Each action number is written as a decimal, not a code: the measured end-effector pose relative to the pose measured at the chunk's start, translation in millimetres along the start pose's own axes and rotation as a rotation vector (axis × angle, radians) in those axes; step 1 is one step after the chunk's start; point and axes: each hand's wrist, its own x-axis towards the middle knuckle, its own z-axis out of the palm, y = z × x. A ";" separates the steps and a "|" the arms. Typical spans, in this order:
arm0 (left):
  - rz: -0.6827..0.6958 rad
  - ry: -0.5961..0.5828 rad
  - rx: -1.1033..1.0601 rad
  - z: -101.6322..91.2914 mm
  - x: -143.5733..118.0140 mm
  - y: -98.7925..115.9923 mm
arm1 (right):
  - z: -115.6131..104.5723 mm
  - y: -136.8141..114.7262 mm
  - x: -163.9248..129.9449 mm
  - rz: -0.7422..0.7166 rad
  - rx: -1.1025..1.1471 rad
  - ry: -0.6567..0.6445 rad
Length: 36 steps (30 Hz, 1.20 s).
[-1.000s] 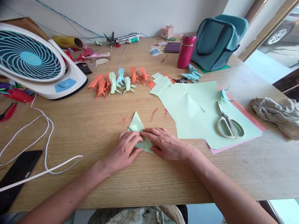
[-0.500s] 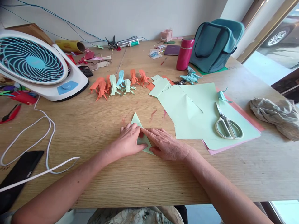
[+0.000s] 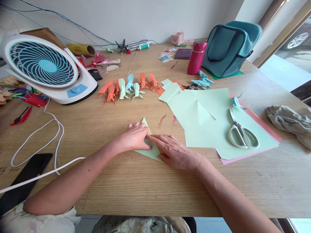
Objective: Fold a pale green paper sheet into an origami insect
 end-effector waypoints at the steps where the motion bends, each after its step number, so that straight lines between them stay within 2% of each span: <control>1: 0.001 -0.002 0.001 -0.6 1.2 -1.7 | -0.2 -0.1 0.0 -0.002 -0.003 0.001; 10: -0.013 -0.040 -0.015 -9.1 4.8 -14.5 | -2.0 -1.0 1.1 -0.014 -0.052 -0.019; 18: -0.045 -0.044 -0.036 -8.1 7.6 -22.4 | -3.3 -1.2 1.5 -0.020 -0.057 -0.042; 27: -0.069 -0.081 -0.037 -12.5 7.8 -33.2 | -2.5 -1.4 0.8 -0.033 -0.071 -0.016; 36: -0.103 -0.086 -0.056 -10.9 19.2 -58.2 | -2.6 -3.2 1.1 -0.016 -0.074 -0.024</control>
